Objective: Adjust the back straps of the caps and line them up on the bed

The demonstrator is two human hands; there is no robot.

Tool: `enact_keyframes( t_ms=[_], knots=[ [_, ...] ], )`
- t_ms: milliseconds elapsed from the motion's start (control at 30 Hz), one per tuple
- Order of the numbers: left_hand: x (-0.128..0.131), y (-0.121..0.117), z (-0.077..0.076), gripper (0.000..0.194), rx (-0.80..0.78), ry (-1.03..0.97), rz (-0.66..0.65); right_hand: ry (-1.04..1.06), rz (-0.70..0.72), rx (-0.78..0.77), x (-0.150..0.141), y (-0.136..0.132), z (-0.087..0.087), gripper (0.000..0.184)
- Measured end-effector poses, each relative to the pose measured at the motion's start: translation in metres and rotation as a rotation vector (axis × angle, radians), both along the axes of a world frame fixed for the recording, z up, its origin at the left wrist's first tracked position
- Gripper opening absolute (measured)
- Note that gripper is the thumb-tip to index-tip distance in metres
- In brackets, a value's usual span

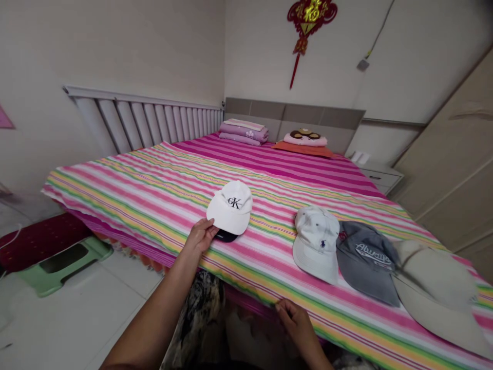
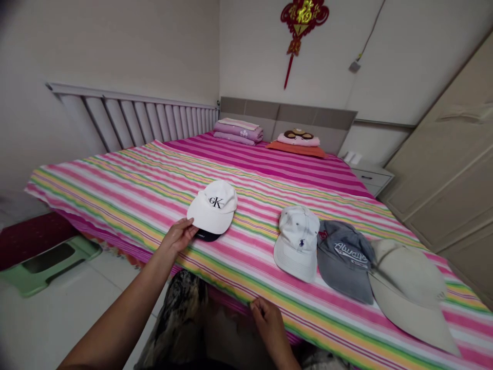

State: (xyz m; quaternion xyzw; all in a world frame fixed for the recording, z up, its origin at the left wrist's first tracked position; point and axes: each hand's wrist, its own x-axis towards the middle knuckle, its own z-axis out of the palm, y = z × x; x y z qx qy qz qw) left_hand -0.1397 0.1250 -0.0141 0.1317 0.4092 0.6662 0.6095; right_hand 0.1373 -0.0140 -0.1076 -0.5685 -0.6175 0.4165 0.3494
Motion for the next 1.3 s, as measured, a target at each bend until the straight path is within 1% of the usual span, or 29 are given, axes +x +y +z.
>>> enact_keyframes(
  t_ms=[67,100,167,200,267,333,400,433,500,533,600,733,800,867,933,1000,1067,1133,1200,1300],
  knots=[
    [0.013,-0.007,0.004,0.017,0.130,-0.060,-0.078,0.147,-0.018,-0.082,-0.001,0.004,0.009,0.036],
    [0.021,-0.014,0.003,0.020,0.202,-0.097,-0.131,0.238,-0.030,-0.123,-0.001,0.006,0.017,0.035],
    [0.038,-0.032,-0.005,0.029,0.331,-0.167,-0.269,0.460,-0.053,-0.186,0.001,0.014,0.036,0.033],
    [0.048,-0.043,-0.012,0.034,0.361,-0.184,-0.350,0.586,-0.067,-0.193,0.003,0.018,0.046,0.032],
    [0.066,-0.068,-0.029,0.043,0.369,-0.204,-0.513,0.838,-0.068,-0.173,0.009,0.025,0.066,0.040],
    [0.079,-0.091,-0.048,0.046,0.352,-0.221,-0.630,1.005,-0.093,-0.134,0.016,0.031,0.081,0.049],
    [0.086,-0.108,-0.064,0.050,0.329,-0.222,-0.731,1.081,-0.140,-0.118,0.022,0.033,0.088,0.049],
    [0.087,-0.113,-0.069,0.052,0.322,-0.223,-0.775,1.092,-0.160,-0.128,0.025,0.033,0.089,0.047],
    [0.084,-0.115,-0.074,0.051,0.309,-0.228,-0.845,1.087,-0.178,-0.164,0.029,0.031,0.087,0.043],
    [0.081,-0.113,-0.073,0.047,0.305,-0.233,-0.855,1.080,-0.178,-0.184,0.030,0.030,0.085,0.042],
    [0.076,-0.105,-0.065,0.039,0.303,-0.252,-0.850,1.059,-0.164,-0.212,0.030,0.025,0.082,0.043],
    [0.076,-0.088,-0.046,0.040,0.294,-0.320,-0.794,0.981,-0.118,-0.203,0.027,0.017,0.079,0.056],
    [0.080,-0.083,-0.040,0.038,0.249,-0.338,-0.752,0.938,-0.038,-0.223,0.027,0.013,0.080,0.062],
    [0.083,-0.080,-0.036,0.037,0.210,-0.340,-0.710,0.910,0.072,-0.268,0.029,0.010,0.081,0.065],
    [0.084,-0.080,-0.032,0.037,0.201,-0.334,-0.674,0.904,0.138,-0.286,0.032,0.008,0.083,0.064],
    [0.083,-0.081,-0.027,0.038,0.214,-0.336,-0.665,0.915,0.124,-0.258,0.035,0.006,0.085,0.060],
    [0.081,-0.082,-0.023,0.041,0.234,-0.341,-0.700,0.928,0.080,-0.216,0.037,0.005,0.088,0.059],
    [0.080,-0.083,-0.020,0.042,0.254,-0.329,-0.738,0.932,0.053,-0.206,0.037,0.004,0.090,0.061],
    [0.081,-0.083,-0.018,0.037,0.283,-0.286,-0.745,0.932,0.029,-0.214,0.036,0.003,0.093,0.063],
    [0.082,-0.083,-0.016,0.031,0.335,-0.208,-0.762,0.921,-0.025,-0.214,0.036,0.002,0.096,0.060]
  ],
)
